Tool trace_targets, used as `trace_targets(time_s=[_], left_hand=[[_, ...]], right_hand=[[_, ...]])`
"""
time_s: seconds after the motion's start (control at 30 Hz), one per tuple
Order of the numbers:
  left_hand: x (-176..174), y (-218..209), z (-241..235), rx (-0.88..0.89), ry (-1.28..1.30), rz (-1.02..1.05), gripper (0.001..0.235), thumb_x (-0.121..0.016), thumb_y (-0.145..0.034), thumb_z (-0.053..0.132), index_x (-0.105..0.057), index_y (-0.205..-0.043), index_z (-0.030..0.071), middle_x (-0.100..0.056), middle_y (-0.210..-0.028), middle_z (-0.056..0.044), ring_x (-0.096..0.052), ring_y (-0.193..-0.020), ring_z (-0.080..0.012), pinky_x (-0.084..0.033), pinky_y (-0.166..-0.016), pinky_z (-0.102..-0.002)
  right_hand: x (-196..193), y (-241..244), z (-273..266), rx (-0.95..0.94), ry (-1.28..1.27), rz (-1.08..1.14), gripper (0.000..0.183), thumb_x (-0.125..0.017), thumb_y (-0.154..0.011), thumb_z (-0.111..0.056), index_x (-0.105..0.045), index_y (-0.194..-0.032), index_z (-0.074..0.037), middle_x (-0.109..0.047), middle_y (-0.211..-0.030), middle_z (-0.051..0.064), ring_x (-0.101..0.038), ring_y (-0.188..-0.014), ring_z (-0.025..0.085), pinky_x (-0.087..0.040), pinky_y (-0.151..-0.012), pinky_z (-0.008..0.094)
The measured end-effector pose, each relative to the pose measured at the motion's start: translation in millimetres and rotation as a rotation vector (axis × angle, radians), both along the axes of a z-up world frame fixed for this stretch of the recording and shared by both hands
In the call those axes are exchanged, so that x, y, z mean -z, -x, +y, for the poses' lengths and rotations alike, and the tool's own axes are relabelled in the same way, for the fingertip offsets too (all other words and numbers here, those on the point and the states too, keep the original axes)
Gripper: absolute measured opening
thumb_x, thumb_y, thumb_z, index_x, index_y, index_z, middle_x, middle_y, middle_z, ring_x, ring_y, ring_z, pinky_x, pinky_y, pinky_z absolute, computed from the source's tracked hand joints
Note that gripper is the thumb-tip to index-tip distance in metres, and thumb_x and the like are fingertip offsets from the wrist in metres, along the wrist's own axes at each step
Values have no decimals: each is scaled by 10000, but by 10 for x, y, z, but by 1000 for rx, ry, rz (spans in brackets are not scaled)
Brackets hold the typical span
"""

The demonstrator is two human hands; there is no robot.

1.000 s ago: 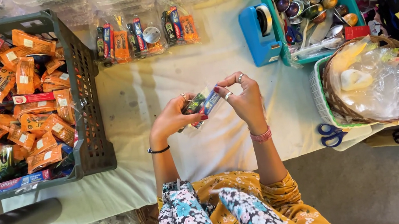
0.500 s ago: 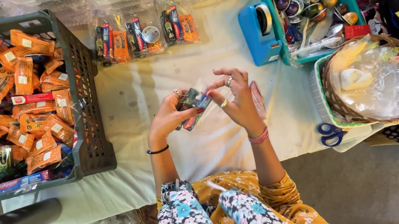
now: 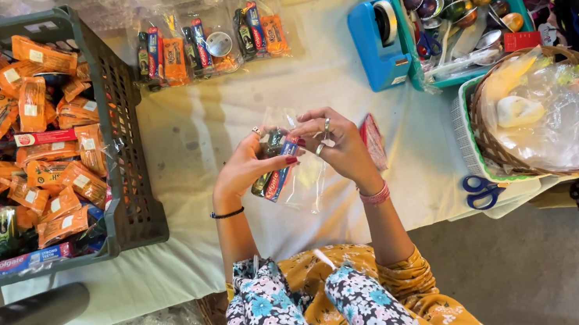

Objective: The person packs small items, including toothpaste tubes, small metal cups, and red packets, into clear plastic bags. They arrange the items inside the bags and place the completed packages on the table.

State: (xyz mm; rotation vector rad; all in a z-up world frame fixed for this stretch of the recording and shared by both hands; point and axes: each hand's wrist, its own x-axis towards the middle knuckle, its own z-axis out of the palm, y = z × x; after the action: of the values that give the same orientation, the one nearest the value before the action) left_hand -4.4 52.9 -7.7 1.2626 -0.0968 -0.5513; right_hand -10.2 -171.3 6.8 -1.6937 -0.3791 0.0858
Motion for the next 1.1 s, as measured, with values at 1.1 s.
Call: trace_targets(time_s=[1.1], left_hand=[[578,-227,249,-492,445,120,473,-736,-932,96,-570,-1357,-29,-733,-1150,-230,-742,-1008,-294,-622,-878,-425]], right_hand=[[302,-192,461,-4,-61,443,277,-802,-843,-49,-538,-927,-45,-666,-830,5,-701,-771,77,-570,-657,241]])
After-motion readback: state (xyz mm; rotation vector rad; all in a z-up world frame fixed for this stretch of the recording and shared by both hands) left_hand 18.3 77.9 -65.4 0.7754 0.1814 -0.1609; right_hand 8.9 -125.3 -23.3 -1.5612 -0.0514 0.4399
